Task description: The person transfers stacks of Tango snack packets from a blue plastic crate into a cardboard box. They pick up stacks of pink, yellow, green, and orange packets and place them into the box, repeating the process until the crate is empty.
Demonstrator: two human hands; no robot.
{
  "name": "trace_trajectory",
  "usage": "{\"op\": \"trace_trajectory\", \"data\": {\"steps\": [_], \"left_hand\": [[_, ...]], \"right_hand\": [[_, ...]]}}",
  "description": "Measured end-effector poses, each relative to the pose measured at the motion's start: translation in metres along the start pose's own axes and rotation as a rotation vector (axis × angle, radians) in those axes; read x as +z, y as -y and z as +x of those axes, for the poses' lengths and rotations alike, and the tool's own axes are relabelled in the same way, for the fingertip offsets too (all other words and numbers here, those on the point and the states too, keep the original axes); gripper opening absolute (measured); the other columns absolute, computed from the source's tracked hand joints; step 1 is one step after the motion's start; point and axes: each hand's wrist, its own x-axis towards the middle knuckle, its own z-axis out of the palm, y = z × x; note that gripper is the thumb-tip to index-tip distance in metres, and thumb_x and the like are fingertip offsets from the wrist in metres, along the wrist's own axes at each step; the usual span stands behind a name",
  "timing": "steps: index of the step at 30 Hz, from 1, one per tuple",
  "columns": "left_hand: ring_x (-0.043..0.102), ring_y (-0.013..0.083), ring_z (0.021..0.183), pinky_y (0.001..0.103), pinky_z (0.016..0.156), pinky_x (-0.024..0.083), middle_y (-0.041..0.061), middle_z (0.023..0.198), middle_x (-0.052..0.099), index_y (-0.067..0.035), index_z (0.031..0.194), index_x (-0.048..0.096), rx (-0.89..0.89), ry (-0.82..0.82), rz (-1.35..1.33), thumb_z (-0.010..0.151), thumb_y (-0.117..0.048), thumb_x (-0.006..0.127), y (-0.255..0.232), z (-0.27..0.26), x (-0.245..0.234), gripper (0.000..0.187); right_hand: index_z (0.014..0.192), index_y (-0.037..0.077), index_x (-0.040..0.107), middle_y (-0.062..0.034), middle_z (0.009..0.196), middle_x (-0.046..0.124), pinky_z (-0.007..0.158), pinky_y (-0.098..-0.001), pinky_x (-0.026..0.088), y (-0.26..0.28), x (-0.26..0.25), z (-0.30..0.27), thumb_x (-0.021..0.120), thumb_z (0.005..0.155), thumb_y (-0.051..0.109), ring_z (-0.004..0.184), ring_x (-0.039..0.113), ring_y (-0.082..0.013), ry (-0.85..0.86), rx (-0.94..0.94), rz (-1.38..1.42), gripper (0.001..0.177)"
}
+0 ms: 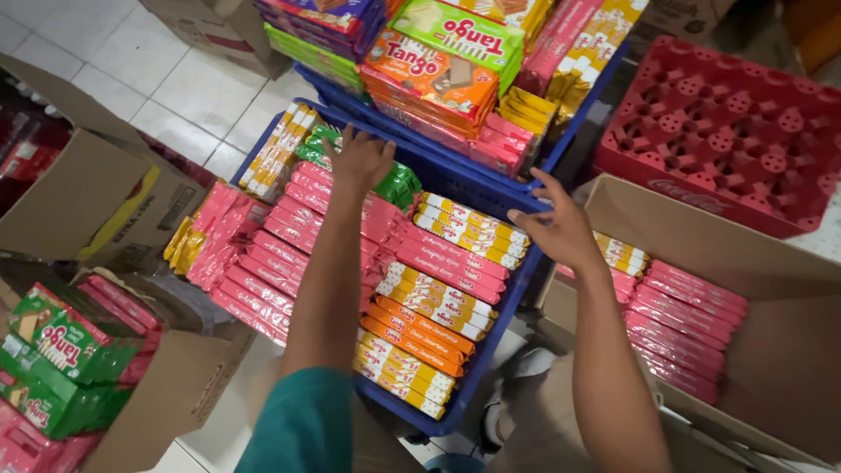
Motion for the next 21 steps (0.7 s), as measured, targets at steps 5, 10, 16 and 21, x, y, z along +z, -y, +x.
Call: {"op": "trace_trajectory", "data": {"steps": [5,10,16,21], "left_hand": [[0.047,0.0366,0.126,0.06,0.101,0.036,0.012,0.124,0.059,-0.015,0.114,0.072,0.355,-0.582,-0.179,0.097,-0.035,0.049,-0.025,-0.002,0.019,0.034],[0.061,0.0337,0.093,0.048,0.083,0.048,0.008,0.092,0.058,-0.016,0.089,0.067,1.033,-0.715,-0.439,0.081,-0.024,0.073,-0.154,-0.087,0.078,0.013],[0.032,0.0326,0.151,0.075,0.117,0.019,0.011,0.156,0.048,-0.025,0.133,0.064,0.895,-0.128,-0.245,0.087,-0.042,0.064,-0.233,-0.194,0.146,0.049],[0.049,0.033,0.138,0.068,0.112,0.028,0.009,0.144,0.058,-0.017,0.107,0.075,0.782,-0.048,-0.08,0.081,-0.04,0.068,-0.236,-0.195,0.162,0.036]], "right_hand": [[0.152,0.022,0.053,-0.0323,0.135,0.059,0.082,-0.0494,0.06,-0.023,-0.007,0.012,0.08,0.082,0.014,0.107,0.069,-0.0458,-0.03,-0.026,-0.003,0.076],[0.147,0.013,0.059,-0.0251,0.121,0.068,0.078,-0.0454,0.061,-0.068,-0.051,0.017,0.076,0.086,0.006,0.096,0.072,-0.0356,-0.163,-0.255,-0.01,0.063],[0.14,0.017,0.056,-0.0113,0.122,0.074,0.074,-0.0227,0.059,-0.036,-0.12,-0.022,0.065,0.097,0.022,0.094,0.078,-0.0197,-0.325,0.019,0.423,0.044],[0.141,0.014,0.066,-0.0158,0.117,0.069,0.068,-0.0523,0.059,-0.177,-0.187,0.024,0.069,0.09,0.017,0.096,0.07,-0.0339,0.075,0.017,-0.254,0.051]]}}
